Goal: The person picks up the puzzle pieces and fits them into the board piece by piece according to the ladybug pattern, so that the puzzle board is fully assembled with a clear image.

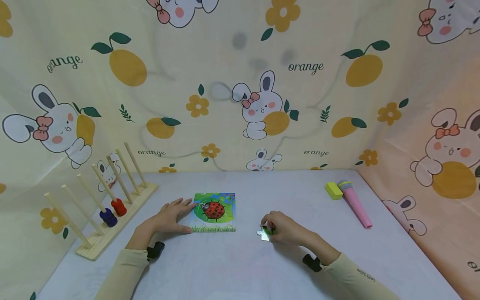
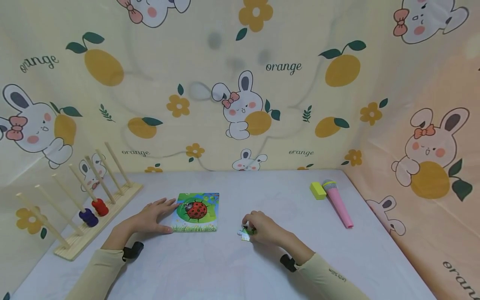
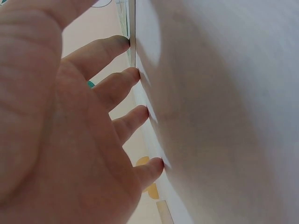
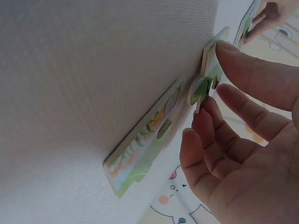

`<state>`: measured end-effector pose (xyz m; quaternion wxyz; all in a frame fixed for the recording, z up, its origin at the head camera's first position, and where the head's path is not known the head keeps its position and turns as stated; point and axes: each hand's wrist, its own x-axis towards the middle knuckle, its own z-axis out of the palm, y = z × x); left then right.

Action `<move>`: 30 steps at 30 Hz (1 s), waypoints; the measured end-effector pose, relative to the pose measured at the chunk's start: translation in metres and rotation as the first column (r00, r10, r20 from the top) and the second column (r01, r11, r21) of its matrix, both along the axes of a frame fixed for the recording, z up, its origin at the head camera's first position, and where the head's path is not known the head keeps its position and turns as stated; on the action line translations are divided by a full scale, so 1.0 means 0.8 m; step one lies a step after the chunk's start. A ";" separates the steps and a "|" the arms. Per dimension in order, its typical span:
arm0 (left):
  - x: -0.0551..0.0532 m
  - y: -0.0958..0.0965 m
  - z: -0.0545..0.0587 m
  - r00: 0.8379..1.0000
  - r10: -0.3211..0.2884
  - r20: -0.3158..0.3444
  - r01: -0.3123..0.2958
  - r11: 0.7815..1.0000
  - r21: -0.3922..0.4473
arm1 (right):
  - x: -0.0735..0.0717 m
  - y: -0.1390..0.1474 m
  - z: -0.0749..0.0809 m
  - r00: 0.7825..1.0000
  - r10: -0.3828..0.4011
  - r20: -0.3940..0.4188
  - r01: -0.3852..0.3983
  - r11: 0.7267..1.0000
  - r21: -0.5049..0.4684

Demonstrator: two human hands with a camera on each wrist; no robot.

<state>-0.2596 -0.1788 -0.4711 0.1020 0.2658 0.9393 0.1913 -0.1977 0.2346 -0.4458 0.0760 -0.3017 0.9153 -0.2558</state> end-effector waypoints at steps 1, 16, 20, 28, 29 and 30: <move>0.000 0.000 0.000 1.000 0.001 0.001 -0.001 1.000 0.000 | 0.000 0.000 0.000 1.000 -0.002 -0.001 0.002 1.000 0.002; -0.003 0.001 -0.001 1.000 0.022 0.013 -0.022 1.000 -0.015 | 0.002 -0.002 0.001 1.000 -0.011 0.019 0.010 1.000 0.015; -0.001 0.000 -0.001 1.000 0.007 0.008 -0.007 1.000 0.001 | 0.000 -0.002 0.002 0.999 -0.002 0.033 0.002 1.000 -0.011; 0.002 -0.001 0.001 1.000 -0.005 -0.012 0.005 1.000 0.008 | -0.016 -0.012 0.008 0.987 0.123 0.107 -0.110 0.987 -0.122; 0.002 -0.001 0.000 1.000 -0.005 -0.013 0.005 1.000 0.009 | -0.019 -0.016 0.008 0.984 0.137 0.114 -0.121 0.984 -0.132; 0.002 -0.001 0.000 1.000 -0.005 -0.013 0.005 1.000 0.010 | -0.023 -0.021 0.008 0.981 0.151 0.119 -0.134 0.981 -0.142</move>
